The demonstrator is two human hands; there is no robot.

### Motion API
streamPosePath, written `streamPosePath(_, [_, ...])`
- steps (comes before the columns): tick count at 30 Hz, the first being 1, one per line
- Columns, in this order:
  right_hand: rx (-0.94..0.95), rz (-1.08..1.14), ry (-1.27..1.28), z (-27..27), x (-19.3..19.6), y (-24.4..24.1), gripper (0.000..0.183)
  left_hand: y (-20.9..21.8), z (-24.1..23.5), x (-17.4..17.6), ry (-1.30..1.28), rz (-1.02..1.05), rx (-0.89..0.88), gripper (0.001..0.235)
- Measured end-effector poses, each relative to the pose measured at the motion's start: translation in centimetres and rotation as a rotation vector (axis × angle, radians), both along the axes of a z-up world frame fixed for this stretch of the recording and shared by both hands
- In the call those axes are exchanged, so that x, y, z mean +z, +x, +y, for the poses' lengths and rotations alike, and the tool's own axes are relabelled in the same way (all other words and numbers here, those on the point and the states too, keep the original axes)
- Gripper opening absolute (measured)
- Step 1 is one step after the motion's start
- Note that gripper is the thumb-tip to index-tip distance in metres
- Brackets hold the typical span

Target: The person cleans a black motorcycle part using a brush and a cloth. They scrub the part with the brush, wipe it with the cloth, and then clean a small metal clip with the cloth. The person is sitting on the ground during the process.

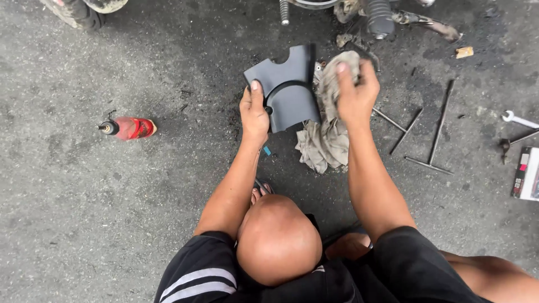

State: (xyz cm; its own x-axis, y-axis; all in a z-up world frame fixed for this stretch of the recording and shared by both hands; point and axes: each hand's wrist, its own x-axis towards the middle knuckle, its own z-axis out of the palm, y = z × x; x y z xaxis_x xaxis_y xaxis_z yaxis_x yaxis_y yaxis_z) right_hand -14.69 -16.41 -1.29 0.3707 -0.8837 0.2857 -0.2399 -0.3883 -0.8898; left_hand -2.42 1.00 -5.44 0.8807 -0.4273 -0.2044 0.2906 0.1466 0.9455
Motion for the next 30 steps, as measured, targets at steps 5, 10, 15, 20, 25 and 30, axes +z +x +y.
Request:
streamPosePath(5, [0.408, 0.052, -0.129, 1.3, -1.7, -1.6, 0.013, 0.0, 0.7, 2.8, 0.045, -0.001, -0.054, 0.049])
streamPosePath(10, [0.392, 0.17, -0.259, 2.3, -2.4, -1.7, 0.017, 0.6, 0.1, 4.6, 0.04, 0.028, -0.182, 0.033])
streamPosePath(15, [0.467, 0.095, -0.441, 5.7, -1.4, 2.1, 0.016, -1.2, -0.4, -1.5, 0.148, -0.07, -0.327, 0.033])
streamPosePath(20, [0.493, 0.271, -0.462, 2.4, -7.1, -1.6, 0.023, 0.3, 2.1, 8.0, 0.357, -0.044, -0.256, 0.069])
streamPosePath(25, [0.379, 0.549, 0.163, -5.4, -9.5, -12.2, 0.017, 6.5, 1.5, 7.3, 0.491, 0.001, -0.22, 0.081])
streamPosePath(30, [0.469, 1.09, 0.589, -5.0, 8.6, -7.8, 0.09, 6.8, -3.3, 16.2, 0.754, 0.059, -0.764, 0.114])
